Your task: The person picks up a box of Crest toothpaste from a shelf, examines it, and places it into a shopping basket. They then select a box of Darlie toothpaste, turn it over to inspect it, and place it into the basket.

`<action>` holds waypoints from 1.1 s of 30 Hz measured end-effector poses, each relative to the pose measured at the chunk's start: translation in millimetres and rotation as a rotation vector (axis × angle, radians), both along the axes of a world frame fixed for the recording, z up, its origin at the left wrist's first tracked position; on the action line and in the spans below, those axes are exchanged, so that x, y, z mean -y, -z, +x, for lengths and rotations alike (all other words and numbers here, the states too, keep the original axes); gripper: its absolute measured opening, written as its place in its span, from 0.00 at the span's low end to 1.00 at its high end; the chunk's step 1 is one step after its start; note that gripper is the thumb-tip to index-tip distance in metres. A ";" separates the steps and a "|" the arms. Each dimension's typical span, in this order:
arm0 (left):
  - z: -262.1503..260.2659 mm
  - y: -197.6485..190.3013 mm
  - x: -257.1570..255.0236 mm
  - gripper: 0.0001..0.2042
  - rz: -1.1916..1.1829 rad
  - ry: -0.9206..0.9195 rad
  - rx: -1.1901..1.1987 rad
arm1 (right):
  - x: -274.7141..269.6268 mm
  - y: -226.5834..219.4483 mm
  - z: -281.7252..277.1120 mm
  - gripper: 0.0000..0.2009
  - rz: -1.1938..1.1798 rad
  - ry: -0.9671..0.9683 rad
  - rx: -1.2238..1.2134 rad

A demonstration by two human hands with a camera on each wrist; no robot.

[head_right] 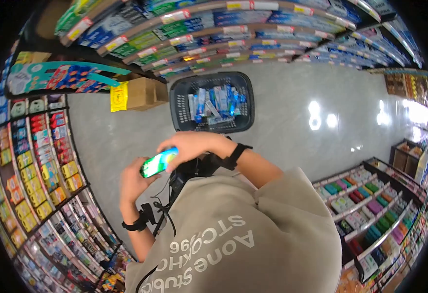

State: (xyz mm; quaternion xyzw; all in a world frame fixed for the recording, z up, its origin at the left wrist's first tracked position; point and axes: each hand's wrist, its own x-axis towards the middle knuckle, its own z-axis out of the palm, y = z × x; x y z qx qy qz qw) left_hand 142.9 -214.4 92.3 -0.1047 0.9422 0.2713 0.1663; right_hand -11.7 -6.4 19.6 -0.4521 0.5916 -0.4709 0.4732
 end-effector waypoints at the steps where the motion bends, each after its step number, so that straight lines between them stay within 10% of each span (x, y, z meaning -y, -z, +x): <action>1: 2.3 4.1 3.3 0.22 0.013 -0.027 0.018 | -0.3 33.7 -0.1 0.29 -0.047 0.088 0.192; 4: 6.4 13.9 11.6 0.20 -0.016 -0.089 0.104 | -20.9 107.4 -14.2 0.22 0.011 0.507 0.679; 8: 16.2 30.1 29.0 0.21 -0.074 -0.121 0.191 | -89.6 243.9 -28.5 0.21 0.456 1.006 0.701; 15: 20.0 58.3 31.9 0.22 -0.197 -0.065 0.391 | -215.7 426.8 15.7 0.22 1.285 0.710 0.014; 19: 8.8 73.6 28.9 0.22 -0.149 -0.064 0.453 | -185.8 366.6 -18.0 0.21 1.175 0.986 0.050; 30: 11.3 94.3 20.8 0.24 -0.103 -0.103 0.462 | -201.7 504.5 -62.2 0.26 1.319 0.842 0.012; 33: 14.6 97.7 19.9 0.23 -0.133 -0.045 0.454 | -200.2 483.5 -52.3 0.27 1.403 0.722 -0.173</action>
